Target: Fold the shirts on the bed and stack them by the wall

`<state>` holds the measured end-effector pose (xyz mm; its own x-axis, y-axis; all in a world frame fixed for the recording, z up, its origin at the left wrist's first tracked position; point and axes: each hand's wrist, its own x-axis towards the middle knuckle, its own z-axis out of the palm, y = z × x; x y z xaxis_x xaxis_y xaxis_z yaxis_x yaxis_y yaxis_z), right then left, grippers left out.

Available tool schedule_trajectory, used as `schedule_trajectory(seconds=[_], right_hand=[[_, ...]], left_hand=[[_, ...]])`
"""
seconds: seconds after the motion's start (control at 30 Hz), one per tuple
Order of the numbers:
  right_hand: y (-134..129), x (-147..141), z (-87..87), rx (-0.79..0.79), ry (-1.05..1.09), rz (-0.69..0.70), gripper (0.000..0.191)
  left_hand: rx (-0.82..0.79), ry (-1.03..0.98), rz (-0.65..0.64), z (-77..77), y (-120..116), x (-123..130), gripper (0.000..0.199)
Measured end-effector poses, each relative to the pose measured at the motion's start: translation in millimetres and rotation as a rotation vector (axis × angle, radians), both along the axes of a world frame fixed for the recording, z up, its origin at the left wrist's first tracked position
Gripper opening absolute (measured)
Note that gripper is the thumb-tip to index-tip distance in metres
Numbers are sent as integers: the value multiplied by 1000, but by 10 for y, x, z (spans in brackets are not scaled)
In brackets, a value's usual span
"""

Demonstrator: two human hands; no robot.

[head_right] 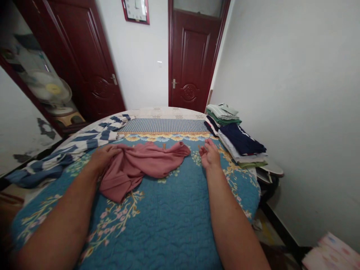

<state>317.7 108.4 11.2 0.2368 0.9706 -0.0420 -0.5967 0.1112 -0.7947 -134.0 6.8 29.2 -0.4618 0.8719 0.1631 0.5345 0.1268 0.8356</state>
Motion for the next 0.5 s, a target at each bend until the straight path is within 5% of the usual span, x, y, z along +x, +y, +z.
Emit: schedule_trajectory(seconds=[0.13, 0.3, 0.5], right_hand=[[77, -110, -248, -49, -424, -10, 46], [66, -347, -436, 325, -1077, -68, 43], [101, -514, -441, 354, -1239, 23, 53]], left_hand=[[-135, 282, 75, -99, 62, -1, 34], [-107, 386, 26, -37, 21, 50, 34], [-51, 386, 137, 14, -3, 47, 24]])
